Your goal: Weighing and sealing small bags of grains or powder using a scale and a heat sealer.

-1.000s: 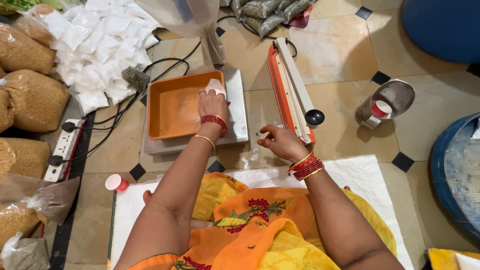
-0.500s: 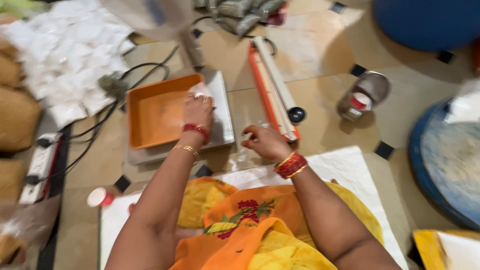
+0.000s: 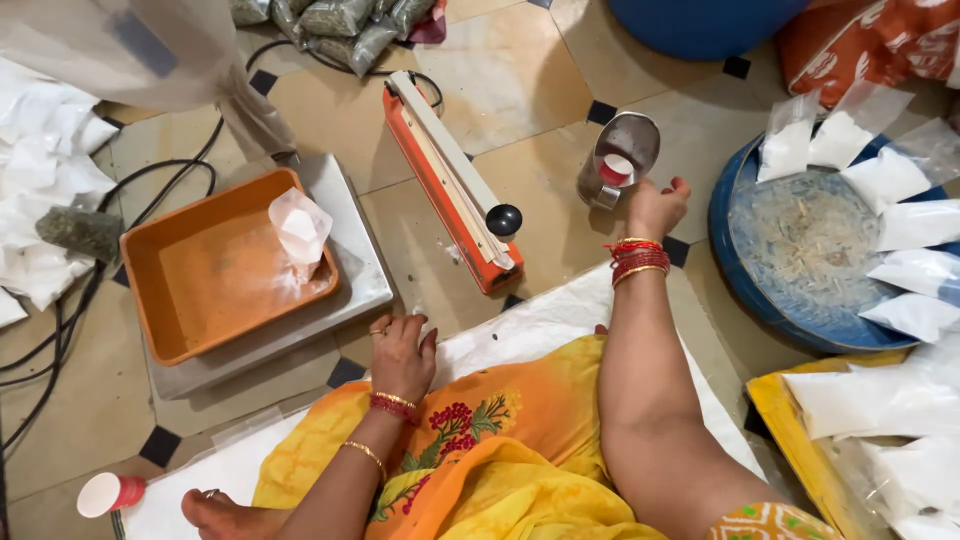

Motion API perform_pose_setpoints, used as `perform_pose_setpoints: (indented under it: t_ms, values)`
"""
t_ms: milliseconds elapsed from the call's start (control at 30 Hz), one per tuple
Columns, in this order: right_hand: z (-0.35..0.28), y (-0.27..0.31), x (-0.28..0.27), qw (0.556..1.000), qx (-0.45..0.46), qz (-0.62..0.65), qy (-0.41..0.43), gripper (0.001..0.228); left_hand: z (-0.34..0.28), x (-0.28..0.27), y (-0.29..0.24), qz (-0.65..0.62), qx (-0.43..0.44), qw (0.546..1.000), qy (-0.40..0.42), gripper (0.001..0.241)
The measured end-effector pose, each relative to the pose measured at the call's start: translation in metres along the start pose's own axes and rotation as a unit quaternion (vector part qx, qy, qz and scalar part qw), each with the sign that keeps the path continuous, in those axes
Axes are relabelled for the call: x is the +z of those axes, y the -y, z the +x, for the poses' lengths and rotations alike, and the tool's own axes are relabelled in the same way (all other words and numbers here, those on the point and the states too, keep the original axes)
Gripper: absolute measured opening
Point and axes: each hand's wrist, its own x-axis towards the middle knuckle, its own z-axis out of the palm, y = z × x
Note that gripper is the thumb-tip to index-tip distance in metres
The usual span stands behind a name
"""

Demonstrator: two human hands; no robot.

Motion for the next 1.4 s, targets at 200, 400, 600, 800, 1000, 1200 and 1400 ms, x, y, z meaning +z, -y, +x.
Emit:
perform_pose_setpoints:
  t_ms: [200, 400, 600, 800, 1000, 1200, 1400]
  values:
    - [-0.001, 0.015, 0.012, 0.977, -0.092, -0.190, -0.013, 0.028, 0.008, 0.016, 0.040, 0.027, -0.067, 0.997, 0.013, 0.019]
    - [0.050, -0.003, 0.047, 0.817, -0.222, -0.512, 0.146, 0.025, 0.012, 0.017, 0.056, 0.013, -0.076, 0.997, -0.009, 0.024]
    - [0.094, 0.022, 0.065, 0.626, -0.228, -0.693, 0.274, 0.034, 0.021, 0.014, 0.040, -0.031, -0.094, 0.995, 0.023, 0.018]
    - [0.061, 0.079, 0.065, 0.553, -0.240, -0.725, 0.333, 0.032, 0.016, 0.017, 0.028, -0.044, -0.089, 0.994, 0.043, 0.016]
    - [0.106, 0.008, 0.080, 0.565, -0.204, -0.713, 0.363, 0.030, 0.016, 0.024, 0.034, -0.018, -0.053, 0.997, 0.045, 0.018]
    - [0.074, 0.038, 0.068, 0.602, -0.229, -0.686, 0.339, 0.030, 0.015, 0.027, 0.032, -0.025, -0.056, 0.996, 0.064, 0.016]
    - [0.085, 0.032, 0.082, 0.472, -0.244, -0.763, 0.369, 0.026, 0.014, 0.028, 0.031, -0.025, -0.065, 0.994, 0.085, 0.015]
